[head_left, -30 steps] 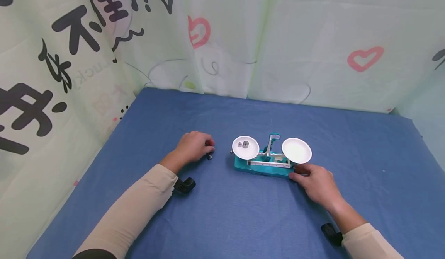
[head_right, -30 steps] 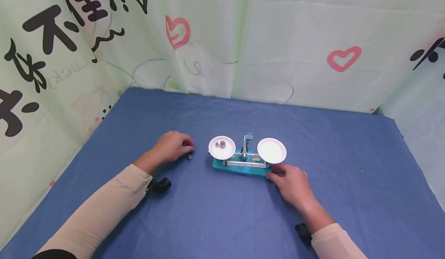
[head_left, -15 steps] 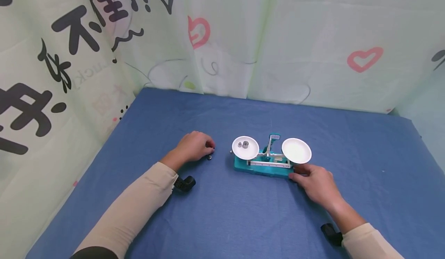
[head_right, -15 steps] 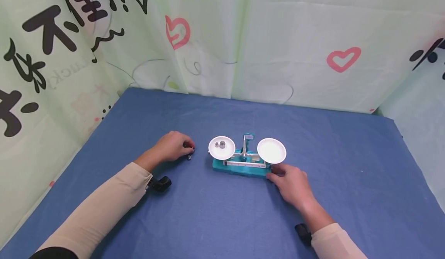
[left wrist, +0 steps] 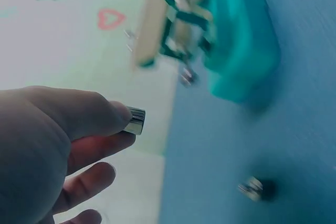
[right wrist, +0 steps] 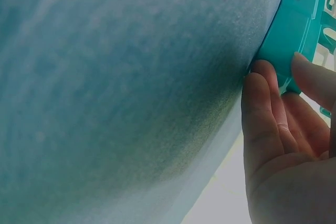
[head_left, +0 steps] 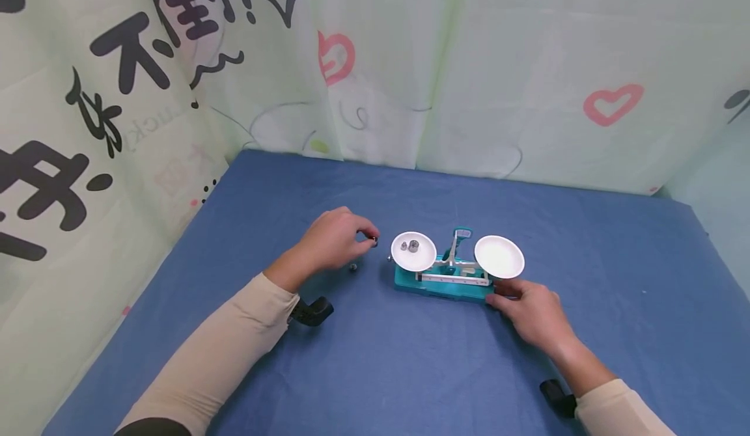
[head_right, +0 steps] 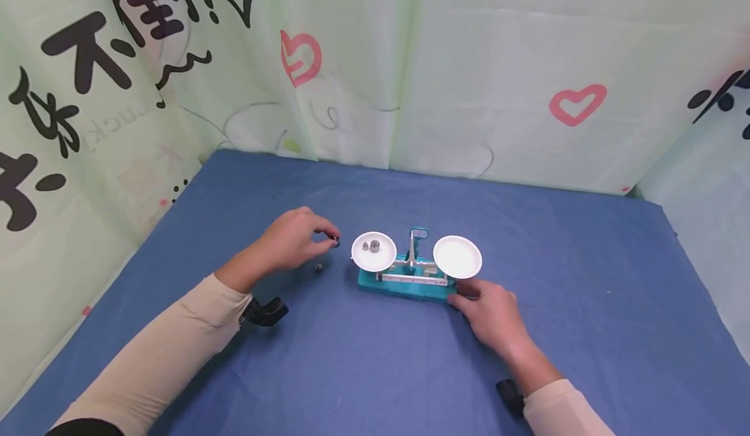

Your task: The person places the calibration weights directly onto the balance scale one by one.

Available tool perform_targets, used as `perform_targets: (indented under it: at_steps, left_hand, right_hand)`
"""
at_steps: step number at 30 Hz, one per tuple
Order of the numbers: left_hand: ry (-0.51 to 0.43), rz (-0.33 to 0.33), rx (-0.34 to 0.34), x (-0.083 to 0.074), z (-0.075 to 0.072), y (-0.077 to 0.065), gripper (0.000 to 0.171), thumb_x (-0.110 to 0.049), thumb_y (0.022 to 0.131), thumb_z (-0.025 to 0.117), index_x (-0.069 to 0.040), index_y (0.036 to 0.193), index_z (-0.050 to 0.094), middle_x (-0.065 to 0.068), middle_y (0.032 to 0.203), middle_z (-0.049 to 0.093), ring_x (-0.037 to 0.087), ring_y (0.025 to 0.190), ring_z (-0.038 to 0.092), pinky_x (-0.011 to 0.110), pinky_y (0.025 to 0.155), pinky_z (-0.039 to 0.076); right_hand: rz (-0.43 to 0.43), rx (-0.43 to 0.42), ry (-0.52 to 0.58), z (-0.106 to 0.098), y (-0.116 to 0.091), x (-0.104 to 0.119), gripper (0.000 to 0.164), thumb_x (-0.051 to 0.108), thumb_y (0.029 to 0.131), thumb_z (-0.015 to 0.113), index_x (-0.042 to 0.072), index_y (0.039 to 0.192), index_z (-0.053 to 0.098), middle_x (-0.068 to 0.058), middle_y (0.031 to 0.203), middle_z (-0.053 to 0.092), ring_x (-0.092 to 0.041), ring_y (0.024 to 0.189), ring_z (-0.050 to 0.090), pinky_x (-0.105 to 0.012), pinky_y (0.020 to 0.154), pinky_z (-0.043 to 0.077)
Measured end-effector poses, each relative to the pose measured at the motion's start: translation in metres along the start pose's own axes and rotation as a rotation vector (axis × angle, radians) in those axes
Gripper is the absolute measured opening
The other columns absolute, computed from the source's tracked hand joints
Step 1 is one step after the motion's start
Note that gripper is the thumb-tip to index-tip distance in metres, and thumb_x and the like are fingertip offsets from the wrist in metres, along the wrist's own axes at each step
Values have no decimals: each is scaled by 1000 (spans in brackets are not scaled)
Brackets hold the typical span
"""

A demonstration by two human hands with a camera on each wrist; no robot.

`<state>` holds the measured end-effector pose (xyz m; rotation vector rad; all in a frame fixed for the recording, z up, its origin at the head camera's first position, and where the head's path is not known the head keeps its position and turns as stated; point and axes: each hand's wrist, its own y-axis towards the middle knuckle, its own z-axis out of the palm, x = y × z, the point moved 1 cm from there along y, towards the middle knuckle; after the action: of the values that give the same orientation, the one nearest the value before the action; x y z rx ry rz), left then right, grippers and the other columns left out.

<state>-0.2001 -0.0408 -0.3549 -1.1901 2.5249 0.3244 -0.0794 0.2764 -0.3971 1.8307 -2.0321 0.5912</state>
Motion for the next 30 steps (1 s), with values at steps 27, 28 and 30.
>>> perform_targets:
  at_steps: [27,28,30]
  left_hand:
    - [55,228,109,-57,5,42,20,-21,99,65,-22,114,77,-8,109,72,16,104,53,37,88,43]
    - [70,227,107,-57,6,42,20,-22,99,65,-22,114,77,-8,109,72,16,105,52,38,89,42]
    - [96,221,104,-57,8,42,20,-23,99,65,-23,115,77,-9,109,72,17,106,51,40,91,40]
  right_hand:
    - [-3,-7,15,0,-1,0,39,23,93,70,-7,119,68,-23,113,69,-39,103,66,-56,85,48]
    - [-1,-7,16,0,-1,0,39,23,93,70,-7,119,68,-23,113,70,-39,102,66,-56,85,48]
    - [0,-8,17,-1,-1,-1,39,24,93,70,-6,119,68,-22,113,70,-38,102,67,-56,85,48]
